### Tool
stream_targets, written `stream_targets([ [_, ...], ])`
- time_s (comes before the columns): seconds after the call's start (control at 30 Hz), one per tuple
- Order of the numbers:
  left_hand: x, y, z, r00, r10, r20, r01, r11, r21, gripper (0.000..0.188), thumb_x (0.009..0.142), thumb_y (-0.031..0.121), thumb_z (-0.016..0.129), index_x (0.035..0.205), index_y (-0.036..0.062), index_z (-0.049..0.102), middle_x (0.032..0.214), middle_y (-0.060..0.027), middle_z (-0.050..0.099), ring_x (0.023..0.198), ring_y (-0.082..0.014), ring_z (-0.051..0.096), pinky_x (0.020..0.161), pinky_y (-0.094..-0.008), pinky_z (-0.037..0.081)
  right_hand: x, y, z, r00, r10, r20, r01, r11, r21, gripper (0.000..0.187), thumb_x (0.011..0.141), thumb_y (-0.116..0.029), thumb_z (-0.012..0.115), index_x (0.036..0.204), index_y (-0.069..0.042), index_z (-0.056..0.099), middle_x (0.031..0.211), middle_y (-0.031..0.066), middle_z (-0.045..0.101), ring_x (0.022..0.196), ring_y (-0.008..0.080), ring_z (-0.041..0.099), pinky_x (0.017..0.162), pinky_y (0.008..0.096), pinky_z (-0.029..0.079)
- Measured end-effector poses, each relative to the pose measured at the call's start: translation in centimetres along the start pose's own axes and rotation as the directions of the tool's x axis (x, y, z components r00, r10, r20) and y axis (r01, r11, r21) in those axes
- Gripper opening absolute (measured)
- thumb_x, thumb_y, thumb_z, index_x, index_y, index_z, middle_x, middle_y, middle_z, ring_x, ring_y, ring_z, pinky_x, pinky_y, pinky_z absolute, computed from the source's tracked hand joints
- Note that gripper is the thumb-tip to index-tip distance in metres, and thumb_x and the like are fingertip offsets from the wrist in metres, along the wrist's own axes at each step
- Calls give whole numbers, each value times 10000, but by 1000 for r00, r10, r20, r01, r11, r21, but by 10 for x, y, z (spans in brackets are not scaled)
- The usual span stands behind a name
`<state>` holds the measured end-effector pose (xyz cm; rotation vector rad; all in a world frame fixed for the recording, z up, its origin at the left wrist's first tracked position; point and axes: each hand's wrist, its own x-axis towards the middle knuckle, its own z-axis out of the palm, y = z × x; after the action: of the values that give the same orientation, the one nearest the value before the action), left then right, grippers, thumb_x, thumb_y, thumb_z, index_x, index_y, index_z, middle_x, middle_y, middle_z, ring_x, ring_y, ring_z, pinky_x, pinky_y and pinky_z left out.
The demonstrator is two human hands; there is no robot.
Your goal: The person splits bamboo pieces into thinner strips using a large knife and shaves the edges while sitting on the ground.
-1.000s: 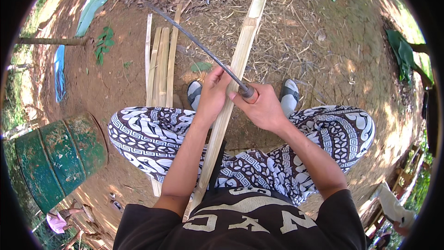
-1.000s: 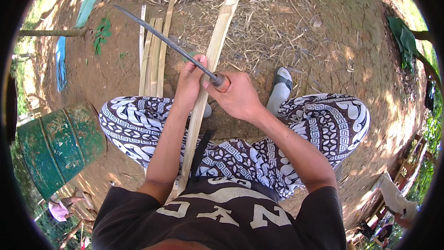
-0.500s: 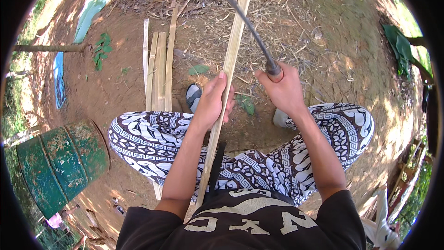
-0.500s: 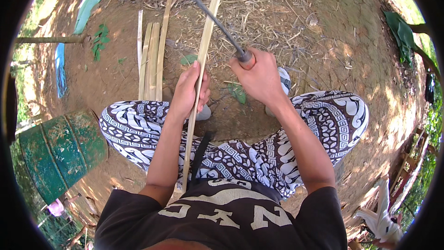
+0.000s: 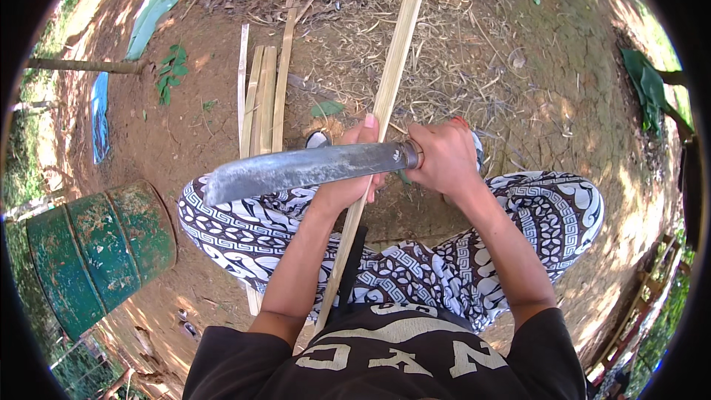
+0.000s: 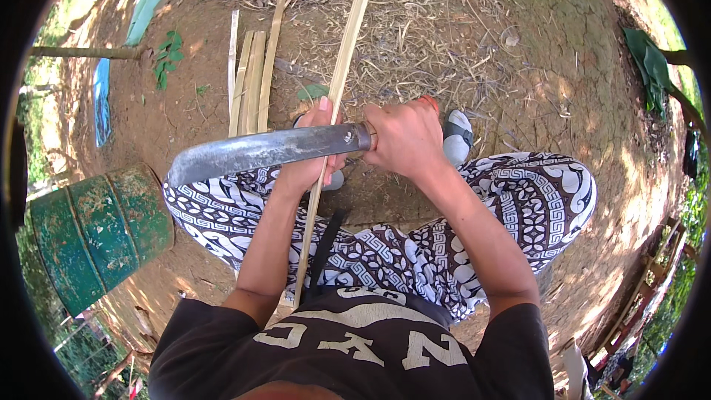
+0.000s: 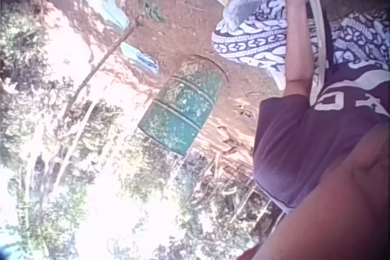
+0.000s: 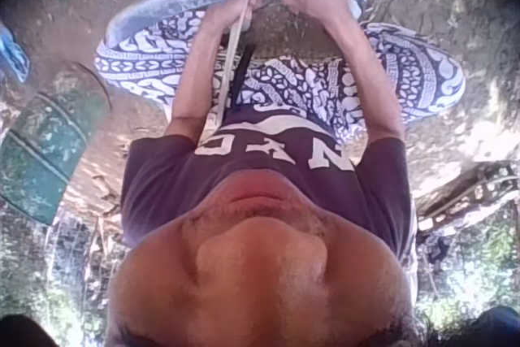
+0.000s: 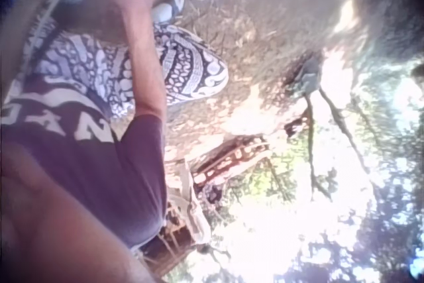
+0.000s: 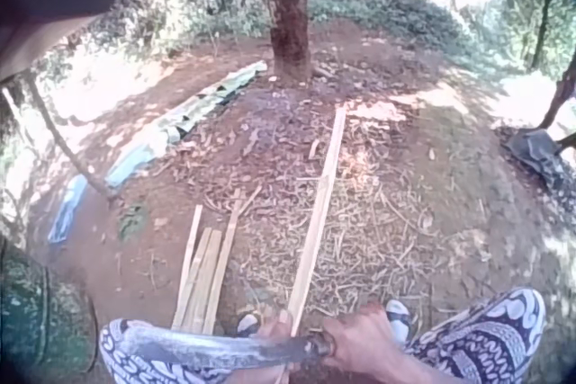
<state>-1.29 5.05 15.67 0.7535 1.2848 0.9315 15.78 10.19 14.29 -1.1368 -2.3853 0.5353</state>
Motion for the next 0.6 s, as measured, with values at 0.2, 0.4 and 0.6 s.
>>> stream_targets([
  [0.2, 4, -11, -1, 999, -20, -47, 17, 998, -53, 467, 1059, 487, 320, 825, 95, 421, 515, 13, 375, 310, -75, 334, 266, -217, 289, 11, 57, -5, 987, 152, -54, -161, 956, -246, 184, 635, -177, 721, 731, -93, 588, 633, 116, 619, 598, 327, 633, 613, 452, 507],
  [0.4, -4, 3, -9, 985, -129, 112, 144, 980, -137, 452, 1068, 453, 310, 830, 84, 420, 522, 13, 353, 305, -77, 305, 268, -209, 287, 33, 117, -57, 657, 664, -356, -737, 664, -122, 184, 829, -222, 640, 838, -43, 680, 691, 168, 674, 636, 310, 664, 671, 456, 528],
  [0.6, 14, -4, -8, 991, -46, 122, 76, 963, -257, 439, 1074, 431, 308, 841, 76, 422, 515, 12, 359, 302, -85, 330, 278, -222, 277, 13, 42, -18, 881, 464, -92, -441, 875, 200, 143, 761, -161, 656, 707, -39, 604, 564, 124, 576, 513, 263, 580, 548, 397, 459],
])
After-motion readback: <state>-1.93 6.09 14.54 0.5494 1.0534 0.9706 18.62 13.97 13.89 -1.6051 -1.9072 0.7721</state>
